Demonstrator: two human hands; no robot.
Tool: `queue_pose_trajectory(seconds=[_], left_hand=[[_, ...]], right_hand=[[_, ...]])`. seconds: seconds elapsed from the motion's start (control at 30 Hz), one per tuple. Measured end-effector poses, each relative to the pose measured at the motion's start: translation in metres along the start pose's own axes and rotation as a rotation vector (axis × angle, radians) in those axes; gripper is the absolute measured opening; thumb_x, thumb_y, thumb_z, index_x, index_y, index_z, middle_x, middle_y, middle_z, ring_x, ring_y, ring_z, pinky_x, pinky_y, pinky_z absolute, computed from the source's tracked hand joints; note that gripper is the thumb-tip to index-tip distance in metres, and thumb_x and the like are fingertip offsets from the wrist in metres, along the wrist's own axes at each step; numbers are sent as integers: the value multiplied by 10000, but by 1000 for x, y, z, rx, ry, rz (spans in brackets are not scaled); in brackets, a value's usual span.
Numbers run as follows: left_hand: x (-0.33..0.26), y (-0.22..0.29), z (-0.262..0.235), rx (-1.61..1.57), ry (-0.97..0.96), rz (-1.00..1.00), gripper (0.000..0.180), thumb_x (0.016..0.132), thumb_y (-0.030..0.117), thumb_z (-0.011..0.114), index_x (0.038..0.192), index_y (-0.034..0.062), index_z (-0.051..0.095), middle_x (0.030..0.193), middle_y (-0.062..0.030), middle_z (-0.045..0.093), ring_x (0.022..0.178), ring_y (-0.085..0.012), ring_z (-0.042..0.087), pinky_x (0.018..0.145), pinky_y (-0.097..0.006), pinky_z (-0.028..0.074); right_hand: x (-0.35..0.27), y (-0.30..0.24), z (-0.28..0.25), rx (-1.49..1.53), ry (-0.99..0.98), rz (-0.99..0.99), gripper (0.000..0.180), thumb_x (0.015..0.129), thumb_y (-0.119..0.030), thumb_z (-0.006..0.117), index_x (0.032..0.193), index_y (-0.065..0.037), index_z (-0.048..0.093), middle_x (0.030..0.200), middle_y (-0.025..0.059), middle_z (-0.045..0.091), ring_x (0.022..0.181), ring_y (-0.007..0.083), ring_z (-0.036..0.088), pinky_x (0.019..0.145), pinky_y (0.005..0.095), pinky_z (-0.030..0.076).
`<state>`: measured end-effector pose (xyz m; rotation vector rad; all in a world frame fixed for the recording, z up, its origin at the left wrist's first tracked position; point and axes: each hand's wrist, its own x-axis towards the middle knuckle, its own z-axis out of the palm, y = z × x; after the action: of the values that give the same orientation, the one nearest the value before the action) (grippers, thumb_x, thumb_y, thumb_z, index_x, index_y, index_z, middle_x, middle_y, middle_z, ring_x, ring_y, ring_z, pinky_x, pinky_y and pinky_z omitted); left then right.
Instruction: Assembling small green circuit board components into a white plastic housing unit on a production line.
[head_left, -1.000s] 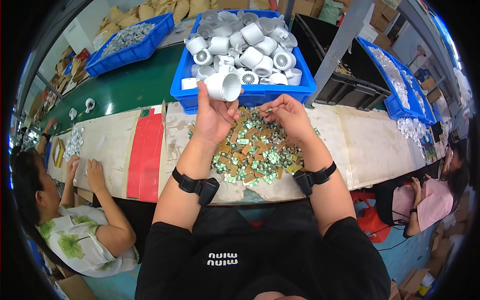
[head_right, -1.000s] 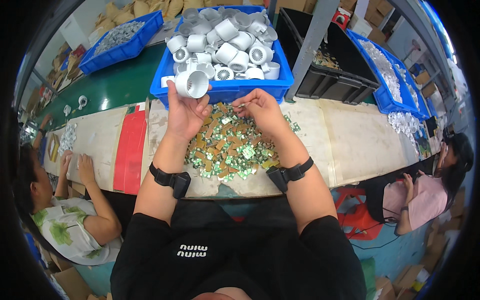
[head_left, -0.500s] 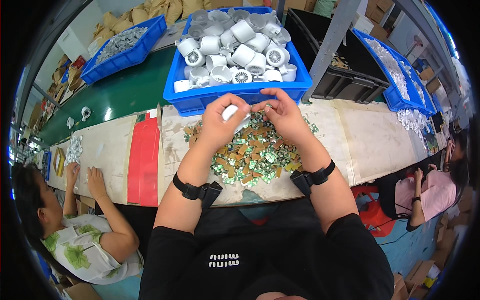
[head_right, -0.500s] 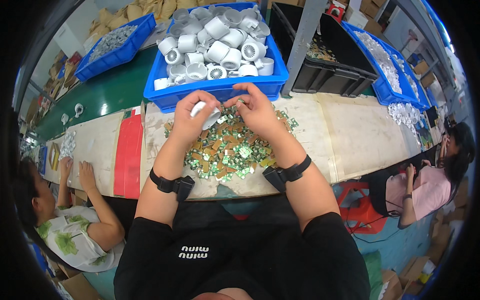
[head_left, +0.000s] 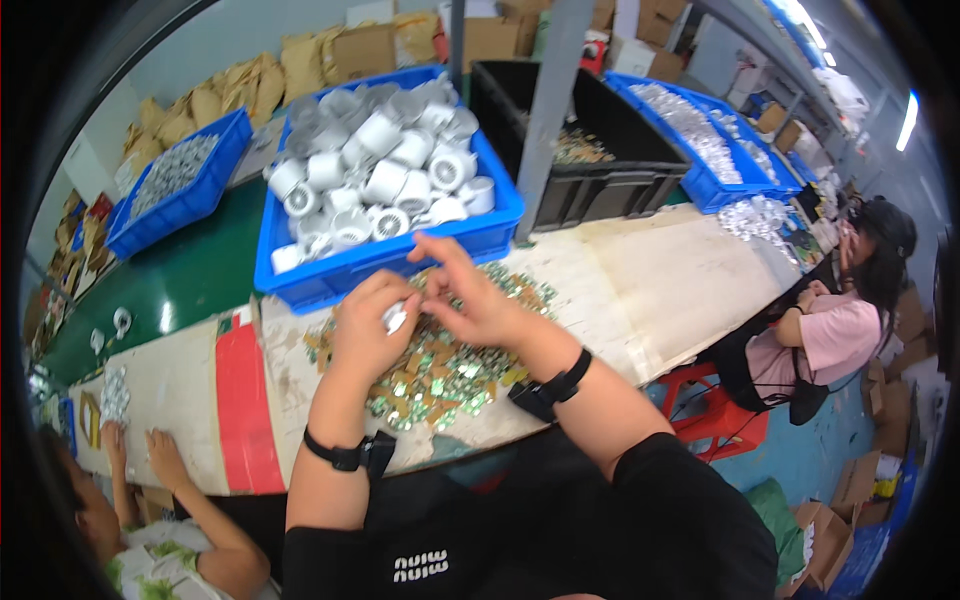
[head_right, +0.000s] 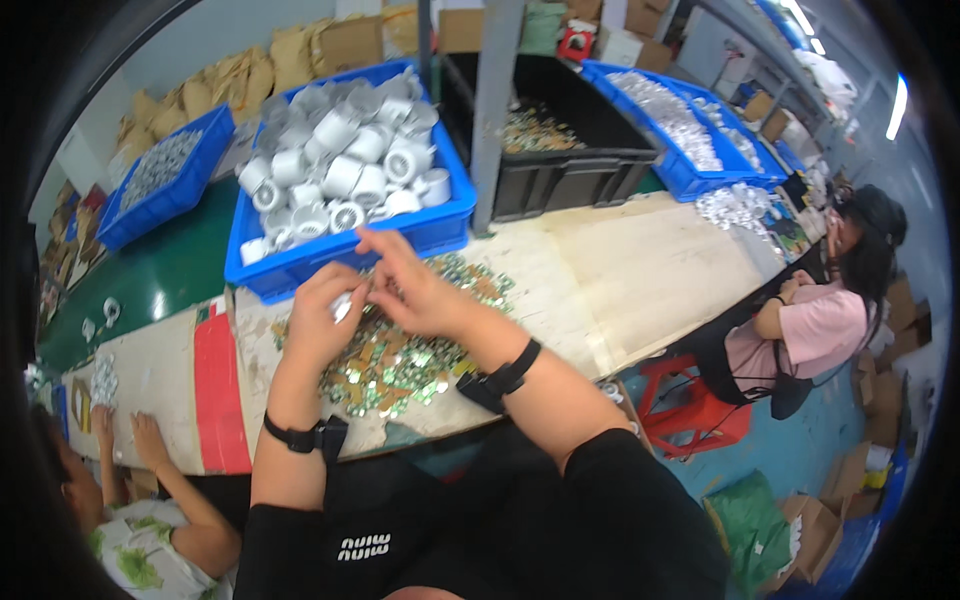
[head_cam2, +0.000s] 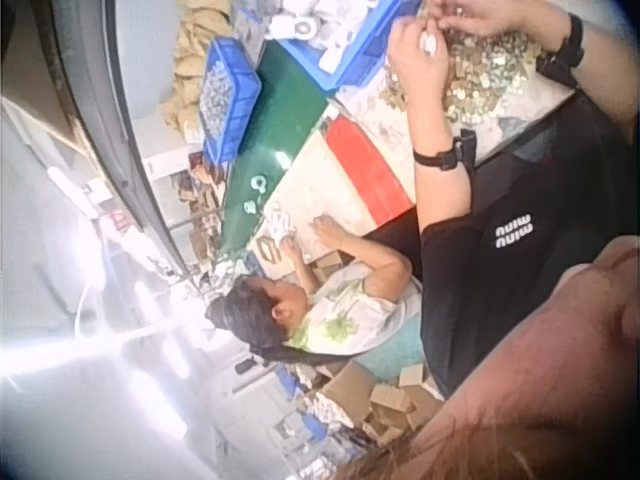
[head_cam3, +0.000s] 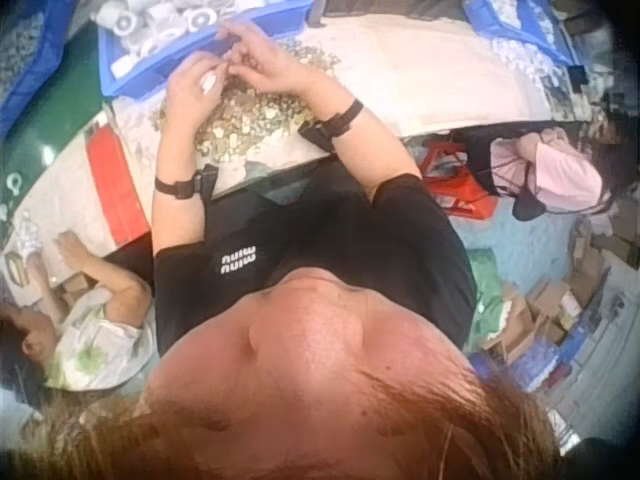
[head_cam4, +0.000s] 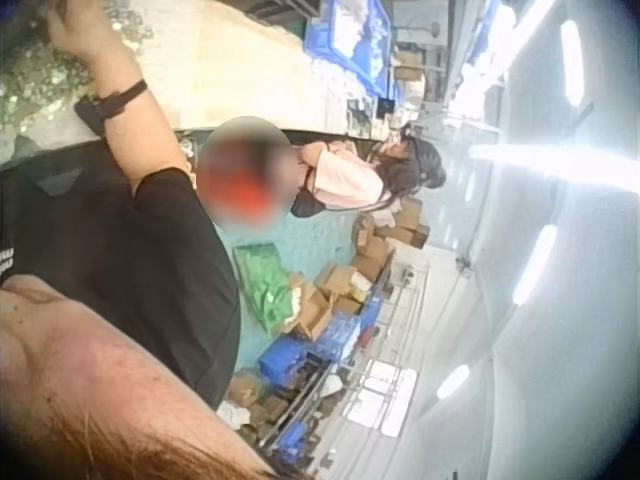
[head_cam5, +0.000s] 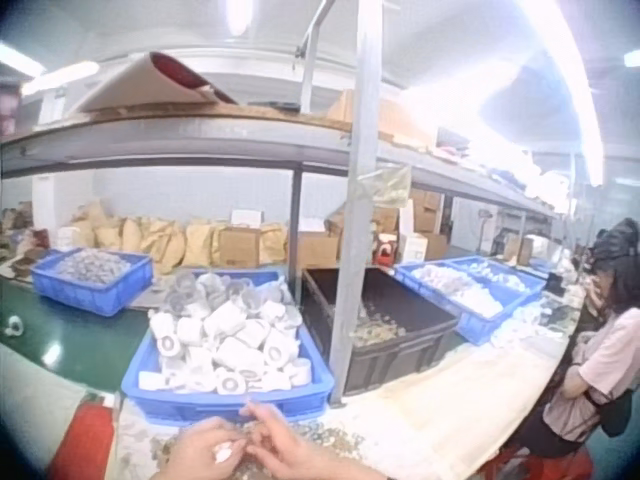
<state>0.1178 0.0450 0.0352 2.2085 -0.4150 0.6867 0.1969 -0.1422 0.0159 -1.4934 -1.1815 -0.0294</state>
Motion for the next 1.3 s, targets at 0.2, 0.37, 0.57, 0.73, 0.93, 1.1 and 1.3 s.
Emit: queue_pose_trajectory(seconds=[0.2,0.37,0.57,0.73,0.93,1.1,1.3], left_hand=[[-3,1,-2,-163,148,-56,67,914,46,717,896,-16,697,919,-110,678,824,-224,657,762,-324,515],[-6,-6,14,-355,216,-139,114,942,71,728,897,-28,693,923,-79,678,833,-168,628,764,-294,496],[-2,2,13,-186,204,-103,130,912,76,753,900,-25,672,935,-113,682,843,-214,654,760,-320,508],[-7,5,7,-58,297,-117,252,867,83,775,1054,5,624,935,-110,640,812,-229,627,739,-350,503],[-12,-7,13,-240,369,-166,518,853,131,773,1266,-5,491,952,-108,604,818,-206,601,738,-344,501],[-11,-2,6,-88,271,-31,618,802,124,786,1302,-8,448,979,-134,592,827,-234,618,747,-361,514],[-3,9,1,-11,151,146,499,747,83,848,1166,3,589,1105,-169,578,974,-349,613,839,-423,519]], right_hand=[[3,-2,0,-157,167,27,527,907,-8,717,1405,-29,545,1175,94,588,821,114,593,729,253,496],[2,-5,7,40,164,243,199,929,-125,753,1097,-22,728,762,-14,667,676,76,572,633,267,483],[0,7,12,339,271,302,117,990,-118,699,1041,-15,725,880,-4,691,719,68,613,652,244,511],[4,6,10,479,313,454,136,1028,-114,647,1088,7,656,1096,74,753,711,66,628,649,240,548],[2,13,17,402,401,380,111,1045,-118,619,1066,-14,648,985,35,728,682,47,583,618,218,493],[-2,4,17,-30,290,374,91,1004,-99,652,1036,-14,642,808,-1,648,672,55,550,615,250,472],[-3,2,21,-34,194,333,172,1004,-119,661,1143,-20,678,843,4,669,702,50,556,640,245,474]])
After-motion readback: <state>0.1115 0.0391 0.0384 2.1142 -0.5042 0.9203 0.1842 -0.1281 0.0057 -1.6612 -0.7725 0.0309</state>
